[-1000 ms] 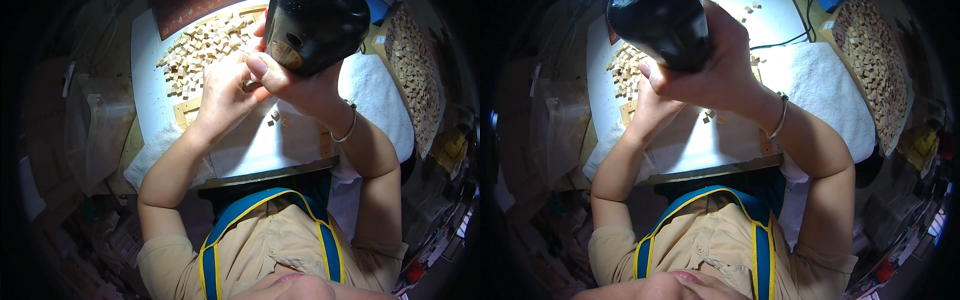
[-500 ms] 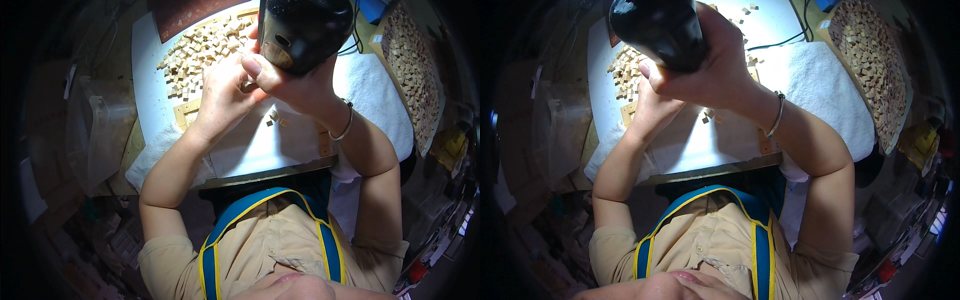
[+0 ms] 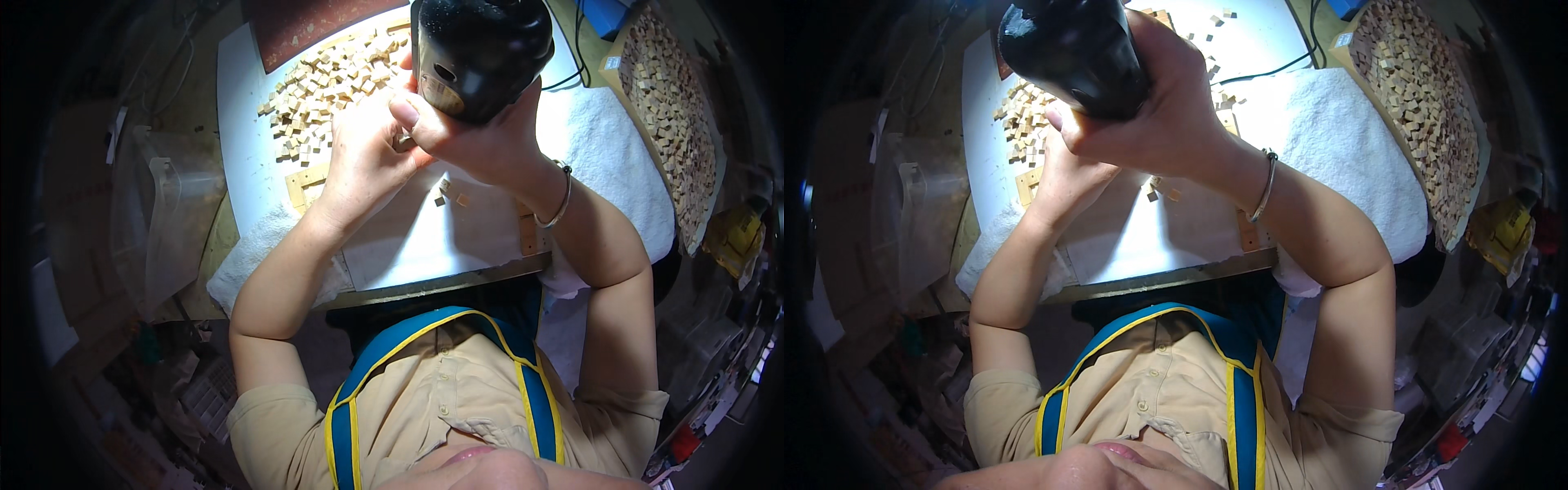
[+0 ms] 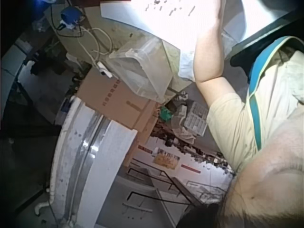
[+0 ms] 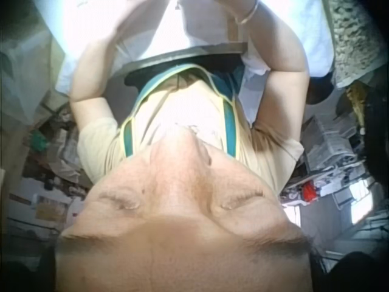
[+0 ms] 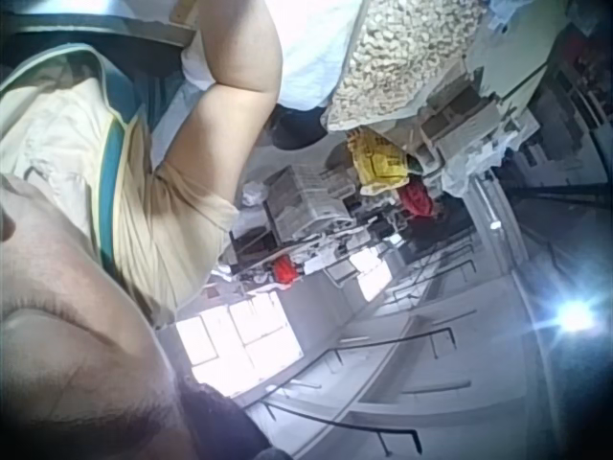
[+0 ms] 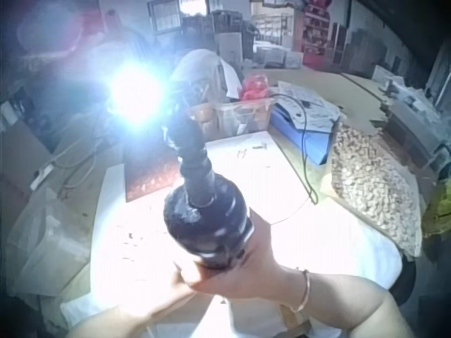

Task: The person uses a rotary tool to shape small wooden blocks on a workbench. They handle the blocks one at a time, rotating them while applying the tool, then place the finished pieces into a container. The person also moves a paper sheet and a plastic container during the process.

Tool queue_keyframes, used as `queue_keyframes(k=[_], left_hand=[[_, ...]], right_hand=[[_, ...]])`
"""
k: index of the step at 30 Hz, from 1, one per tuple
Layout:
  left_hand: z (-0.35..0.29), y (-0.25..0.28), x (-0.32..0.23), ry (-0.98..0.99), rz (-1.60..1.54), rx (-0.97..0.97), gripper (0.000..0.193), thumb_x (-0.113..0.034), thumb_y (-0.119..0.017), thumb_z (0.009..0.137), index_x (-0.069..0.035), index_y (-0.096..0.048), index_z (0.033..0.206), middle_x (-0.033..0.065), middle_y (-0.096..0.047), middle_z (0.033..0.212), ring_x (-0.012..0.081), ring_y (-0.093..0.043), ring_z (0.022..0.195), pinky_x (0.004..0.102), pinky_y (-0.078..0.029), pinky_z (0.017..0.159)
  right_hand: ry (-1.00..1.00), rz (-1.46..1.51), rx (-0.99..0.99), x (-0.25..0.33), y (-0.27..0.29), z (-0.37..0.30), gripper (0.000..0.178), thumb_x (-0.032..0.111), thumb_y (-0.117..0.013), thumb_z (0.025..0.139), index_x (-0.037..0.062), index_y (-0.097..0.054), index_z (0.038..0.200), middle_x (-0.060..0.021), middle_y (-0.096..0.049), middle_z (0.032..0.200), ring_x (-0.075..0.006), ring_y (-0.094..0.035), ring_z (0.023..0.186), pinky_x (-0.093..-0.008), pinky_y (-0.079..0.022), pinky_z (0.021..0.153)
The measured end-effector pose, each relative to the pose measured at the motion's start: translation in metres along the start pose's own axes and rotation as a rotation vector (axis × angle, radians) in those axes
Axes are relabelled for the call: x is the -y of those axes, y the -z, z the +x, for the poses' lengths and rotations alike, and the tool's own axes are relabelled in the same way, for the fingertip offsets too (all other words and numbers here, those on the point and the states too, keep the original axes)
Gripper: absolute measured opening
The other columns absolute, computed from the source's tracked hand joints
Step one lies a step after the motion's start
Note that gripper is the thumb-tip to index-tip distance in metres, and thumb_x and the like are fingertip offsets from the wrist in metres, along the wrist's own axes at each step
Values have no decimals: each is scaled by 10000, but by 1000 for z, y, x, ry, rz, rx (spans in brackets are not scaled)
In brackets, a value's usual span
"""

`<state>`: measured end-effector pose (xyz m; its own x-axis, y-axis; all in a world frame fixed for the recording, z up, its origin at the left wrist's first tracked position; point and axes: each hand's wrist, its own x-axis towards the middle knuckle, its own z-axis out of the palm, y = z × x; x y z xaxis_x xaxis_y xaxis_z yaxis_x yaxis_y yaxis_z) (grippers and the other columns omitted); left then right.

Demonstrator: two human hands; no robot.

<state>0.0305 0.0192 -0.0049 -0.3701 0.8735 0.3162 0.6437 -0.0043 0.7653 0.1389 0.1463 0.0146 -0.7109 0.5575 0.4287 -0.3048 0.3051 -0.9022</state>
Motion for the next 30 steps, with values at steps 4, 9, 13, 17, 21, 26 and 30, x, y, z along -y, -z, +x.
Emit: queue_keyframes(k=[4,9,13,17,21,26,30], left_hand=[[0,-2,2,-1,-14,-20,319,-92,-877,735,-37,-697,992,83,-678,877,218,-656,723,330,-532,672],[-4,-7,8,56,-34,-32,288,-81,-892,715,-41,-675,899,62,-649,829,196,-633,678,314,-523,645],[-2,-5,0,64,-112,-36,301,-64,-907,691,-49,-630,808,43,-584,753,176,-593,643,292,-504,625],[0,-3,-3,18,-64,-45,315,-35,-907,682,-52,-602,758,36,-549,729,168,-568,627,296,-484,605],[-2,-3,3,15,-15,-24,328,-11,-903,675,-46,-584,744,42,-537,726,175,-558,637,306,-475,604],[-2,-2,0,28,-55,-20,356,10,-898,665,-41,-552,729,47,-521,727,180,-546,647,308,-480,618],[-3,-2,2,38,-65,-9,364,5,-900,668,-37,-543,723,48,-552,757,172,-562,671,298,-485,623]], right_hand=[[-2,54,12,1,0,1,428,59,-862,790,12,-671,1171,-74,-735,1041,-137,-728,907,-302,-629,818],[35,-17,28,0,-2,0,432,67,-874,782,15,-682,1165,-77,-748,1029,-143,-740,897,-303,-630,824],[63,-59,25,-4,1,1,435,81,-885,774,19,-694,1160,-79,-757,1011,-144,-746,894,-303,-632,820],[116,-16,21,0,-2,6,428,85,-889,767,24,-703,1147,-72,-760,982,-135,-742,876,-300,-628,820],[146,54,-1,-6,-5,9,525,187,-923,645,70,-675,1093,-37,-697,893,-103,-653,775,-279,-552,727],[162,75,19,-6,-5,10,519,177,-924,653,67,-671,1092,-34,-695,887,-94,-642,766,-274,-548,716],[142,56,12,-5,-4,10,495,180,-922,664,67,-668,1073,-31,-693,873,-94,-642,752,-274,-550,697]])
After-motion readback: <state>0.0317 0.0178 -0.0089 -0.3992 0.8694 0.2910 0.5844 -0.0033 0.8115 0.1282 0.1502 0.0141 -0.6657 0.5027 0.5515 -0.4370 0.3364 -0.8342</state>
